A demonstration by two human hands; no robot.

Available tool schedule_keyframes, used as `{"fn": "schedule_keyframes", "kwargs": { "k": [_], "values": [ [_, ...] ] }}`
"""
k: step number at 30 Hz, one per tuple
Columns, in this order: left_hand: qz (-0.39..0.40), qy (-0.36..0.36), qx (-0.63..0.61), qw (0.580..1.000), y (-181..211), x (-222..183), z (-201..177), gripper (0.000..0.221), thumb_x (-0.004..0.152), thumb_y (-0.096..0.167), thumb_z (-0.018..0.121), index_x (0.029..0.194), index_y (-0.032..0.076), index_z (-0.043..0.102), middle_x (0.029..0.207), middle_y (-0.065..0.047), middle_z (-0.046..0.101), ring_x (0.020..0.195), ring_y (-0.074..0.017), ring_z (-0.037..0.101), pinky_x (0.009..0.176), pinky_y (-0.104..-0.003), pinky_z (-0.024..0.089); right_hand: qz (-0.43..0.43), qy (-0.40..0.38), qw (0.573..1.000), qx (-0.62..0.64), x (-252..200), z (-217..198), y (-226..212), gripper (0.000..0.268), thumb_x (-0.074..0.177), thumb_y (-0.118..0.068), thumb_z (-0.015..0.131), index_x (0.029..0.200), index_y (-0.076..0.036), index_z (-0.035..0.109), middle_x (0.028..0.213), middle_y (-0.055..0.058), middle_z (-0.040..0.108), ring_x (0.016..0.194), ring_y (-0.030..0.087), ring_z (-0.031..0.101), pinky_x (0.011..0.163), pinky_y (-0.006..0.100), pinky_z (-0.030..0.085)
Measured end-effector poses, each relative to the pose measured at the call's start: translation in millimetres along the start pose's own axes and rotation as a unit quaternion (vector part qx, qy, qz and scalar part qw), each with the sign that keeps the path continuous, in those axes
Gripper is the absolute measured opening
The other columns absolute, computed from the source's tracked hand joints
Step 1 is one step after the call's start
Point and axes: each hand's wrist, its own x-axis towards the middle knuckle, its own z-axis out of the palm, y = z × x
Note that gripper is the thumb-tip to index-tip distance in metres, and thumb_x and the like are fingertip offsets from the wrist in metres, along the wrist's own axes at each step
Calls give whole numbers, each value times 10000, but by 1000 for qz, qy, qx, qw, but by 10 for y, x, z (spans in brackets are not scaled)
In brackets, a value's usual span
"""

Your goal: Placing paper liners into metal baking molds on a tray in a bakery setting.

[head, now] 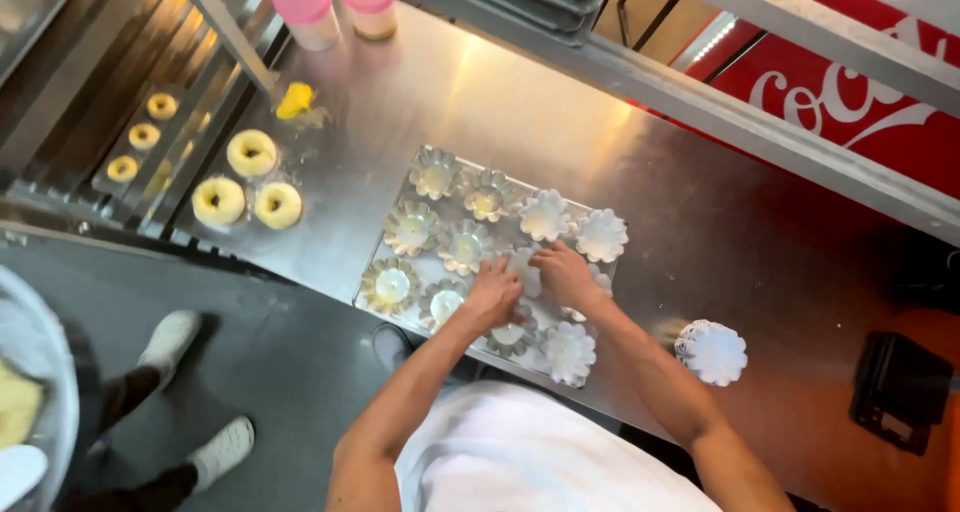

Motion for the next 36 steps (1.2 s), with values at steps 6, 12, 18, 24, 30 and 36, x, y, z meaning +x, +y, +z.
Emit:
{"fn": "schedule_keyframes", "kwargs": {
  "k": [6, 12, 18, 24, 30, 36],
  "values": [
    [-2, -124, -37, 992, -120, 248, -107, 316, 600, 429, 647, 733, 145, 611, 739, -35, 591, 838, -264, 473, 683, -427, 372, 258, 62, 926, 268, -242, -86, 101, 252, 703, 23, 512, 855, -118, 656, 797, 74, 639, 778, 260, 554, 724, 345, 446],
    [-8, -150, -38, 988, -563, 567, 120, 322, 674, 362, 631, 943, 197, 569, 820, -8, 609, 830, -229, 530, 684, -397, 406, 453, 278, 815, 231, -1017, -438, -79, 222, 756, -14, 548, 902, -146, 650, 819, 49, 629, 790, 203, 570, 719, 297, 445],
    [6, -9, -219, 976, -355, 491, -177, 229, 731, 208, 602, 957, 201, 566, 778, 13, 590, 764, -201, 553, 654, -328, 439, 586, 335, 737, 39, -2338, -314, -91, 204, 782, -63, 579, 981, -96, 606, 832, 88, 610, 759, 221, 564, 672, 289, 435],
    [97, -37, -319, 942, 666, 264, -158, 204, 735, 163, 590, 938, 167, 570, 775, -15, 580, 764, -221, 552, 680, -326, 452, 551, 233, 794, -107, -2507, -432, -61, 257, 728, -130, 631, 977, -72, 598, 947, 97, 577, 891, 261, 540, 824, 360, 364],
    [74, -127, -269, 952, 1563, 560, 315, 185, 740, 179, 613, 924, 158, 605, 800, -4, 607, 782, -176, 569, 700, -277, 457, 465, 87, 872, -126, -2595, -484, 239, 168, 718, -129, 577, 882, -118, 613, 918, 40, 556, 839, 228, 480, 721, 310, 382],
    [45, -150, -211, 965, 2100, 821, 343, 209, 730, 147, 611, 939, 135, 606, 818, -18, 610, 807, -182, 574, 692, -268, 467, 460, 126, 879, -3, -2684, -649, 378, 103, 684, -70, 595, 763, -128, 626, 776, -5, 595, 783, 184, 492, 677, 279, 411]
  ]
}}
